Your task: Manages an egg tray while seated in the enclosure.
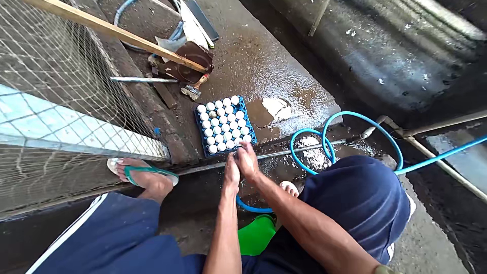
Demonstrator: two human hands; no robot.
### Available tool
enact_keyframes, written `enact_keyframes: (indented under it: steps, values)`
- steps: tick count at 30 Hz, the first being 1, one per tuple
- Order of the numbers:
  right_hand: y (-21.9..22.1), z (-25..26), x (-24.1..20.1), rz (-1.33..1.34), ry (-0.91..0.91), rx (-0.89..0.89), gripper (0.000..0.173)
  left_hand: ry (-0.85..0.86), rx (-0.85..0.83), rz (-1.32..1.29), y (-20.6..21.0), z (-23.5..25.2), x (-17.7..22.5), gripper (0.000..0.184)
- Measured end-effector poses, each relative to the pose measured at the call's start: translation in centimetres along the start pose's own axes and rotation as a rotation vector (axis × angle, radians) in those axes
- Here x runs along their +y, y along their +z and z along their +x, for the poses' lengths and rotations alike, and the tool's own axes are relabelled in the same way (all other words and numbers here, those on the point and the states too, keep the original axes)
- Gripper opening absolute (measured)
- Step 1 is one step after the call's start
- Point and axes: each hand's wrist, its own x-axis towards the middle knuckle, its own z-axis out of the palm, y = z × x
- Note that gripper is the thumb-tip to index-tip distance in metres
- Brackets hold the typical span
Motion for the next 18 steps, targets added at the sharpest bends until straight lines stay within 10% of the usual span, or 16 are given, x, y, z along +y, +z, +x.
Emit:
enact_keyframes:
  steps: [18]
  values:
    - [-1.0,2.1,-0.2,0.137,0.251,0.022,0.04,-0.066,-0.102,-0.091,0.2,0.9,-0.4,0.036]
